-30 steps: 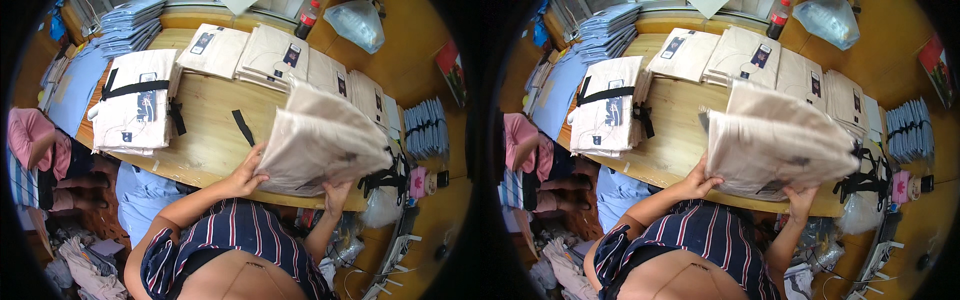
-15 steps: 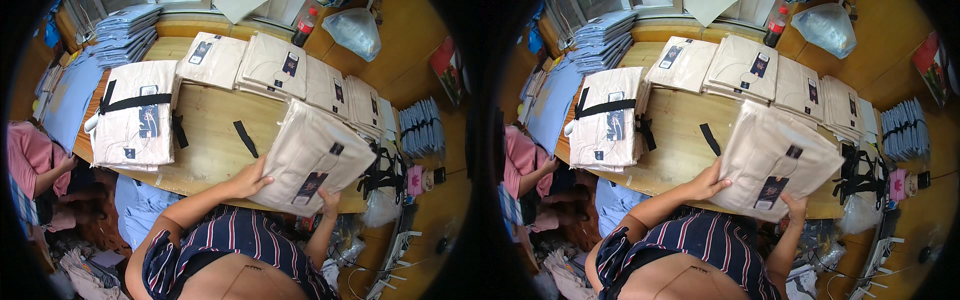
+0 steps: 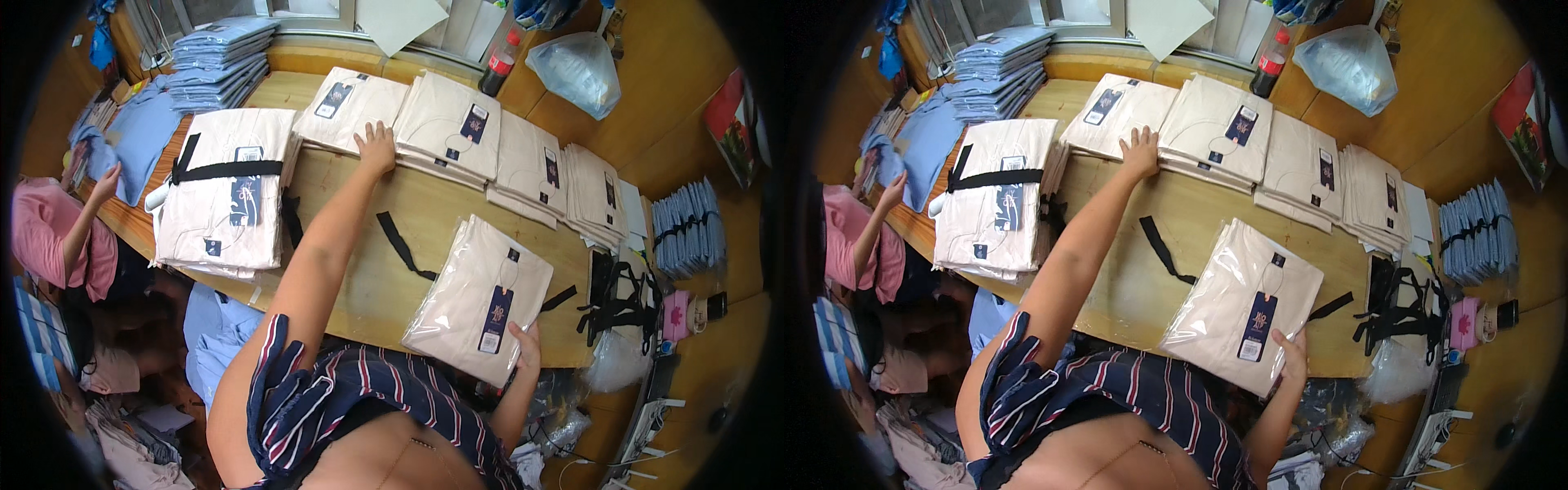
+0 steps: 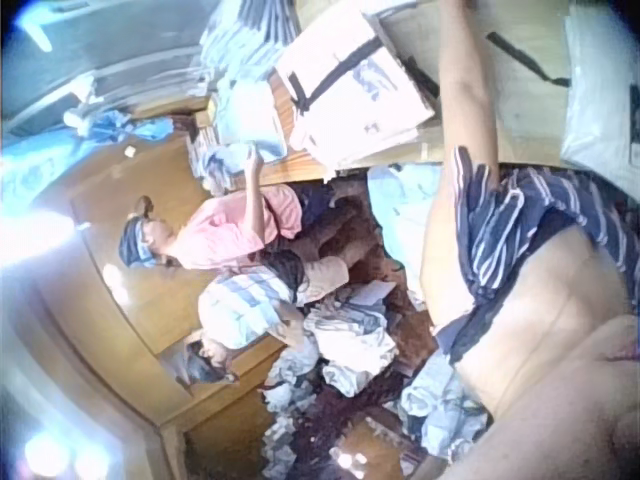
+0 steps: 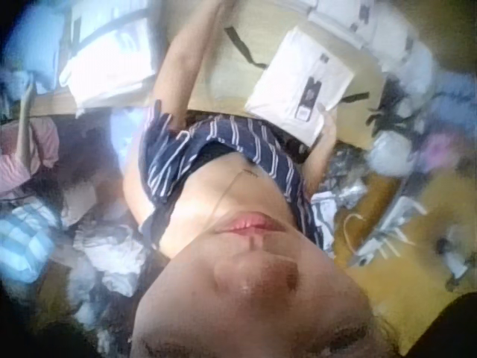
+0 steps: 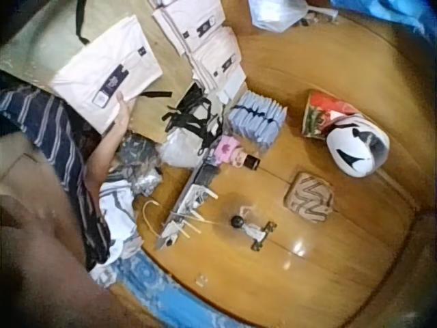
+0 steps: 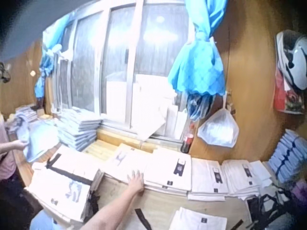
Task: The person organizes plastic-wrapped shirts on a wooden desk and ties them into small bundles using black ribbons.
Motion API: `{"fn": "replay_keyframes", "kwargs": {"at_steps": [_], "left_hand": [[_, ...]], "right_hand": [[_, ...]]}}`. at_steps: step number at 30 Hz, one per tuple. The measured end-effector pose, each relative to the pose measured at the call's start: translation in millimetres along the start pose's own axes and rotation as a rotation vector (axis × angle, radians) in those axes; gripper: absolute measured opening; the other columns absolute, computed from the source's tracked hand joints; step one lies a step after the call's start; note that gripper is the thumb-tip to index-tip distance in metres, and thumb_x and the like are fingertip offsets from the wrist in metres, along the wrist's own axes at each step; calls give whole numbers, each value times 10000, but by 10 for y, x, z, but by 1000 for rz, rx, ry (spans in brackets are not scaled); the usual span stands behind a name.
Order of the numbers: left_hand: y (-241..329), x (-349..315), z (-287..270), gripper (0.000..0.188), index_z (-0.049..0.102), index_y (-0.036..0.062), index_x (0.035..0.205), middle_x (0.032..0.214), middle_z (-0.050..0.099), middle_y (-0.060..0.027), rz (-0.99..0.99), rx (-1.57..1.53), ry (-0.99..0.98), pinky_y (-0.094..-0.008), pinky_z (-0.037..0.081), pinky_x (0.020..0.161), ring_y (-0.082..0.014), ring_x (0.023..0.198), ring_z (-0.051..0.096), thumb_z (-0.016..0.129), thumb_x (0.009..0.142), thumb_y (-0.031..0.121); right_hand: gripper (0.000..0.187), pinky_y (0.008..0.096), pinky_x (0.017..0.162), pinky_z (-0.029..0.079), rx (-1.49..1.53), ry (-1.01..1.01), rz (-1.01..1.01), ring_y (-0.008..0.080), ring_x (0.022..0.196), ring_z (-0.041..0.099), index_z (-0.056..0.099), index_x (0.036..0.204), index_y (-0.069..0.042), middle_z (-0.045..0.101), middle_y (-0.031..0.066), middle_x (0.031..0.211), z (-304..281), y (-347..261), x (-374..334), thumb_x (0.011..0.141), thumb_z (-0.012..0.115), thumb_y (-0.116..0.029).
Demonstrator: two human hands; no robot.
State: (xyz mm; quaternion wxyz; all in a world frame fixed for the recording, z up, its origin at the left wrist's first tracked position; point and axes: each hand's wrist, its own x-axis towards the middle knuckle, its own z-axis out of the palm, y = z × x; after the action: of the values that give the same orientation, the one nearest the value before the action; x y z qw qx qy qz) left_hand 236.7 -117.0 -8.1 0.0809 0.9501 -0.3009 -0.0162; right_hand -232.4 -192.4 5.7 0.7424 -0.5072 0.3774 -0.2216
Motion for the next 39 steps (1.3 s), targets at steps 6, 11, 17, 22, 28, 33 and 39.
{"fn": "replay_keyframes", "kwargs": {"at_steps": [6, 11, 17, 22, 28, 33, 39], "left_hand": [[-227, 152, -219, 759, 255, 206, 1273, 1357, 182, 19, 301, 48, -133, -663, 141, 889, -334, 1251, 97, 626, 616, 278], [-531, 228, -271, 481, 360, 344, 1208, 1361, 164, 34, 45, 214, -76, -683, 143, 869, -390, 1231, 111, 489, 749, 280], [-1100, 580, -44, 382, 371, 299, 1215, 1364, 157, 39, -273, 297, -7, -688, 184, 834, -414, 1216, 142, 311, 843, 237], [-1125, 778, -295, 463, 395, 132, 1209, 1348, 190, -108, -291, 159, 48, -588, 270, 854, -381, 1205, 199, 350, 826, 389], [88, 774, -382, 762, 499, -4, 1064, 1019, 526, -187, -399, -1117, -382, -445, 412, 749, -309, 902, 531, 565, 623, 615], [315, 770, -336, 674, 495, -85, 1012, 877, 586, -196, -262, -1226, -533, -379, 487, 639, -272, 724, 600, 723, 594, 391], [-396, 894, -186, 541, 501, -57, 1013, 948, 574, -175, -466, -1369, -666, -416, 475, 704, -277, 779, 593, 717, 634, 262]], "right_hand": [[651, 317, 829, 400, 68, 3, 55, 238, 973, 487, 297, 1218, -30, 464, 130, 1109, 29, -50, 32, 649, 610, 28], [677, 314, 834, 393, 78, 11, 37, 232, 981, 481, 281, 1225, -29, 464, 127, 1107, 1, -18, 17, 641, 617, 32], [663, 310, 833, 393, 165, 11, 101, 240, 967, 491, 297, 1211, -25, 468, 136, 1101, 62, -90, -5, 635, 619, 36], [628, 309, 840, 386, 100, 27, 102, 218, 965, 492, 328, 1190, -23, 482, 112, 1089, -10, -31, 73, 639, 629, 11], [592, 300, 839, 383, 105, 39, 134, 203, 963, 487, 346, 1178, -21, 493, 96, 1066, -32, -28, 103, 653, 619, 4], [580, 301, 841, 381, 115, 17, 112, 198, 969, 484, 342, 1183, -20, 490, 94, 1070, 34, -84, 89, 669, 610, 1], [578, 295, 867, 356, 130, -18, 89, 195, 993, 470, 331, 1193, -9, 482, 98, 1091, -29, 1, 96, 680, 598, 6]]}}
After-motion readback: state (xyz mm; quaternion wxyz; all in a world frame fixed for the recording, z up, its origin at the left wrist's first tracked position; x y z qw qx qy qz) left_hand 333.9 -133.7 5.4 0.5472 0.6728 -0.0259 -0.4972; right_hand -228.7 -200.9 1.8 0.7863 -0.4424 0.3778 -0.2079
